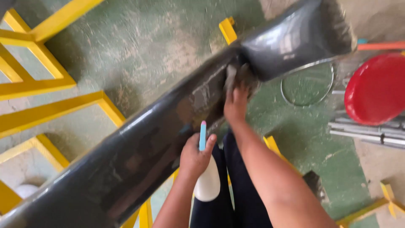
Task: The recorder is cleaning and wiping down various gym equipment, including benches and weight machines, using a spray bottle and a cloth.
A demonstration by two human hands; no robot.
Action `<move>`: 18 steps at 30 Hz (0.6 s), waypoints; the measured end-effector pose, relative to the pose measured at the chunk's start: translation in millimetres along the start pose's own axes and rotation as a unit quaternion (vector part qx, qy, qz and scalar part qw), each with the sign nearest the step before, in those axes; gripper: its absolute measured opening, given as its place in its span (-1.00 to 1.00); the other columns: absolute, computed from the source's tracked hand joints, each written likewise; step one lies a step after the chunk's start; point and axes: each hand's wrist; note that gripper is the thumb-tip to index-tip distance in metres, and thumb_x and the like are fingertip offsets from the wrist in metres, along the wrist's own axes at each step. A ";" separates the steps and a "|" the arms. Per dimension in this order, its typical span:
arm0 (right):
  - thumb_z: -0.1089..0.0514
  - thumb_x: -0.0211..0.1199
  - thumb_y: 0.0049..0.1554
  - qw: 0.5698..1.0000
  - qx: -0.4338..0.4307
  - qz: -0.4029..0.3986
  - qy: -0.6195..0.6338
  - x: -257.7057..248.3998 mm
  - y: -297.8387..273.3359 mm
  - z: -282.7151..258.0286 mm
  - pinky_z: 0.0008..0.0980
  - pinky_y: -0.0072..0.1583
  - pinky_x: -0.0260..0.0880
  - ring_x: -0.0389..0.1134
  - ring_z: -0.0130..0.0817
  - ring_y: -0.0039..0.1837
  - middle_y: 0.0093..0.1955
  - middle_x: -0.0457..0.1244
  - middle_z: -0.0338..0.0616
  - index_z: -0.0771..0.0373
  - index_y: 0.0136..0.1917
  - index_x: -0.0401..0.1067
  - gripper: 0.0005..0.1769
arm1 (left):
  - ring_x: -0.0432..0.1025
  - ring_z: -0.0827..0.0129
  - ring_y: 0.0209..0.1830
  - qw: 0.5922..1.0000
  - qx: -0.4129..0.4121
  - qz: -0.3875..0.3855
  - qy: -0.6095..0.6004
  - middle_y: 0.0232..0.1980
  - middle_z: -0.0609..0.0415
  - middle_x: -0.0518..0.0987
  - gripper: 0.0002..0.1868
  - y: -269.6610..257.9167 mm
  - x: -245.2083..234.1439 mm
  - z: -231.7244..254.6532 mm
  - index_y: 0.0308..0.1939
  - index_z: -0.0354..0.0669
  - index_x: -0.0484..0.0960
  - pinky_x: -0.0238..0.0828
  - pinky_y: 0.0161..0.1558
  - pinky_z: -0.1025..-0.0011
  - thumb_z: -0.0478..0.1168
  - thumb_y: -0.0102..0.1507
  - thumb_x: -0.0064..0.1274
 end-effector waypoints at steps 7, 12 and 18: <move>0.14 0.24 0.10 0.947 -0.239 -0.212 -0.020 -64.1 -60.8 -96.9 0.15 0.57 -0.08 -0.08 0.35 0.65 0.63 -0.01 0.21 0.14 0.50 0.28 -0.32 | 0.53 -0.08 -0.28 1.000 -0.009 0.011 0.018 -0.33 -0.16 0.61 -0.42 -8.2 -20.3 -9.9 -0.29 -0.24 0.59 0.46 -0.23 0.13 0.28 0.19 0.13; 0.06 0.18 0.33 0.980 -0.162 -0.101 -0.050 -20.9 42.3 -26.8 0.11 0.58 -0.06 -0.07 0.36 0.64 0.65 -0.02 0.23 0.20 0.57 0.22 -0.41 | 0.52 -0.13 -0.25 0.996 -0.071 -0.014 0.050 -0.31 -0.22 0.60 -0.37 -2.3 -21.2 3.4 -0.30 -0.25 0.58 0.45 -0.18 0.10 0.33 0.17 0.12; -0.16 0.06 0.43 0.960 0.024 -0.234 -0.151 7.8 80.7 -32.5 -0.14 0.51 0.15 0.20 0.00 0.46 0.42 0.25 0.00 0.14 0.33 0.44 -0.58 | 0.54 -0.07 -0.27 0.997 -0.052 0.036 -0.041 -0.33 -0.17 0.61 -0.38 9.7 -16.4 17.0 -0.27 -0.23 0.60 0.46 -0.18 0.15 0.33 0.19 0.10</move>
Point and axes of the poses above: each hand's wrist, its own y-axis towards the middle knuckle, its own x-axis out of the palm, z = x × y
